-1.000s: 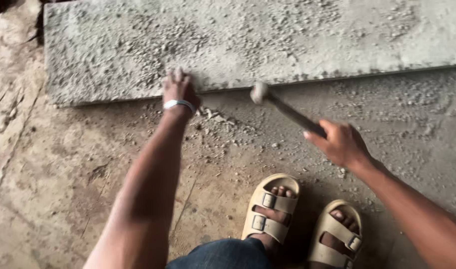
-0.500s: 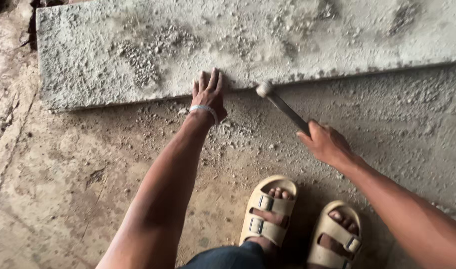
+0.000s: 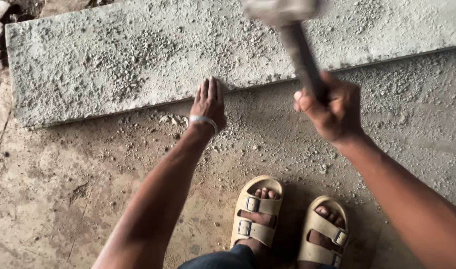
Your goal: The person uses a hammer to repeatedly strike a rectangular concrete slab lying on the floor. They hold the slab steady with their left hand while striking it with the hammer in their right hand, creating cracks and breaking off pieces of the concrete.
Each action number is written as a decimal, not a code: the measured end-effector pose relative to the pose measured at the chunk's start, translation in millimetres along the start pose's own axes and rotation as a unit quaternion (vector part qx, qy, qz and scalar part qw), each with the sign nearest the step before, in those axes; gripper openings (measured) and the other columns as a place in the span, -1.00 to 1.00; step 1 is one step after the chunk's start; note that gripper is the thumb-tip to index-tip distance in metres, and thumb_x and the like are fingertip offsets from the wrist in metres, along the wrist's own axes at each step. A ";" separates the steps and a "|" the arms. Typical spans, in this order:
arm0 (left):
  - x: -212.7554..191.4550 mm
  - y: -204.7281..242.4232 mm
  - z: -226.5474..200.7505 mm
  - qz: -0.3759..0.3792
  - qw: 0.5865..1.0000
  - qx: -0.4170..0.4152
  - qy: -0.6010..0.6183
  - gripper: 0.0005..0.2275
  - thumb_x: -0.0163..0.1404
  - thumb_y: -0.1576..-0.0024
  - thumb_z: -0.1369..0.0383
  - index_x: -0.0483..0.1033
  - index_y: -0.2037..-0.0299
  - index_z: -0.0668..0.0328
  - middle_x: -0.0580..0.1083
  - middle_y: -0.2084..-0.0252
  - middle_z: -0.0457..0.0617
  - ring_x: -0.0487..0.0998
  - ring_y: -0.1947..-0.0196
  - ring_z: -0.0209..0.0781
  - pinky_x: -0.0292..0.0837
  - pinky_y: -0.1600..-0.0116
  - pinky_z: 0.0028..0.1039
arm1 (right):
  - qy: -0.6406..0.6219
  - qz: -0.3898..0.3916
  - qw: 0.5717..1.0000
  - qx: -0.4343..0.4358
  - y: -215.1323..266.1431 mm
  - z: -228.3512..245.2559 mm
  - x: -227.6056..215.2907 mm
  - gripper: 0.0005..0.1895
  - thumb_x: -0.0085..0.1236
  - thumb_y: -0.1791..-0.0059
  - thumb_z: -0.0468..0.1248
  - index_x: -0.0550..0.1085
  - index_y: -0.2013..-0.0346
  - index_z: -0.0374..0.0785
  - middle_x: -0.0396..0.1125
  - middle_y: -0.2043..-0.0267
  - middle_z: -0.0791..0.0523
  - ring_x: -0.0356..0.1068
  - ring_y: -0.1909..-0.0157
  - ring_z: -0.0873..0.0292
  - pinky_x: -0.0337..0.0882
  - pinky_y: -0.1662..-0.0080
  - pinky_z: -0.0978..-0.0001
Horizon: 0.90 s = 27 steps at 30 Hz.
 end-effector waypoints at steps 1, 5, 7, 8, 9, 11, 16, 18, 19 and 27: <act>-0.5 0.2 -1.6 -0.017 1.000 0.023 -0.005 -0.20 -0.12 -0.01 0.55 -0.31 -0.47 0.58 -0.24 -0.53 0.50 -0.25 -0.53 0.35 -0.33 -0.54 -0.09 | -0.013 -0.001 1.000 -0.028 -4.8 -4.7 1.5 -0.61 0.06 -0.16 0.05 0.44 0.30 -0.21 0.37 0.53 0.18 0.46 0.50 0.31 0.54 0.44 0.38; 3.9 -2.2 -3.6 0.028 0.999 0.011 0.023 -0.20 -0.11 -0.03 0.53 -0.31 -0.48 0.52 -0.24 -0.54 0.44 -0.25 -0.55 0.29 -0.32 -0.57 -0.13 | 0.088 0.041 0.983 0.158 14.7 -58.1 19.3 -0.52 -0.06 -0.07 0.01 0.37 -0.25 -0.04 0.33 0.65 0.22 0.35 0.68 0.31 0.42 0.53 0.37; -2.2 -9.9 0.0 0.040 0.998 0.010 0.045 -0.22 -0.11 -0.05 0.50 -0.31 -0.46 0.54 -0.25 -0.53 0.44 -0.27 -0.54 0.30 -0.33 -0.56 -0.13 | 0.224 0.169 0.892 0.354 46.7 -89.1 20.3 -0.65 0.03 -0.04 -0.05 0.47 0.22 -0.32 0.31 0.63 0.15 0.29 0.72 0.17 0.40 0.66 0.18; -4.1 -10.9 0.9 0.039 0.998 0.012 0.039 -0.21 -0.11 -0.04 0.51 -0.30 -0.46 0.53 -0.25 -0.54 0.44 -0.26 -0.54 0.29 -0.32 -0.56 -0.13 | 0.265 0.210 0.861 0.381 64.5 -100.3 18.6 -0.66 0.09 -0.01 -0.07 0.52 0.23 -0.32 0.34 0.65 0.13 0.31 0.71 0.20 0.38 0.61 0.21; -6.5 -11.5 1.7 0.038 0.999 0.014 0.033 -0.21 -0.11 -0.04 0.51 -0.29 -0.47 0.52 -0.24 -0.54 0.44 -0.25 -0.54 0.29 -0.32 -0.55 -0.13 | 0.305 0.250 0.824 0.405 82.5 -109.6 16.5 -0.67 0.15 0.02 -0.08 0.58 0.25 -0.33 0.36 0.67 0.12 0.34 0.70 0.22 0.36 0.57 0.24; -14.3 -12.8 1.9 0.033 0.999 0.016 0.029 -0.22 -0.10 -0.04 0.49 -0.26 -0.48 0.52 -0.22 -0.54 0.44 -0.24 -0.53 0.29 -0.29 -0.54 -0.12 | 0.320 0.260 0.822 0.392 109.7 -117.4 7.6 -0.65 0.15 0.05 -0.03 0.60 0.21 -0.24 0.38 0.68 0.12 0.32 0.69 0.19 0.32 0.56 0.23; -30.8 -5.2 -12.9 0.061 0.998 -0.018 -0.005 -0.36 -0.07 -0.18 0.31 0.01 -0.44 0.49 -0.04 -0.55 0.43 -0.07 -0.56 0.34 -0.08 -0.58 -0.01 | 0.329 0.224 0.853 0.337 106.9 -102.4 -18.1 -0.52 0.21 0.14 0.06 0.53 0.11 -0.22 0.36 0.73 0.13 0.32 0.70 0.18 0.29 0.59 0.27; -34.8 -5.5 -20.6 0.095 0.994 -0.051 0.006 -0.41 -0.07 -0.23 0.23 0.15 -0.39 0.52 0.07 -0.53 0.42 0.04 -0.56 0.31 0.05 -0.57 -0.02 | 0.248 0.164 0.897 0.327 85.5 -83.4 -28.2 -0.60 0.21 0.18 0.09 0.58 0.35 -0.19 0.34 0.73 0.21 0.33 0.71 0.22 0.29 0.60 0.28; -34.6 -6.6 -24.7 0.112 0.991 -0.066 0.011 -0.43 -0.07 -0.25 0.19 0.22 -0.36 0.53 0.13 -0.51 0.41 0.09 -0.56 0.30 0.11 -0.57 -0.02 | 0.227 0.127 0.935 0.241 73.4 -70.3 -29.3 -0.63 0.22 0.14 0.06 0.51 0.48 -0.19 0.28 0.72 0.18 0.27 0.70 0.22 0.25 0.60 0.28; -16.5 -14.8 -17.8 0.052 0.997 -0.028 -0.057 -0.17 0.02 -0.15 0.16 -0.21 -0.43 0.61 -0.11 -0.49 0.52 -0.07 -0.49 0.39 -0.12 -0.50 0.00 | 0.018 -0.033 0.994 0.104 13.9 -52.4 -21.5 -0.61 0.09 -0.08 -0.07 0.35 0.59 -0.12 0.27 0.66 0.22 0.25 0.69 0.32 0.31 0.61 0.38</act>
Point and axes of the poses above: each hand's wrist, its own y-axis away from the middle knuckle, its own x-axis out of the palm, z = x × y, the point moved 2 cm from there along -y, towards the middle knuckle
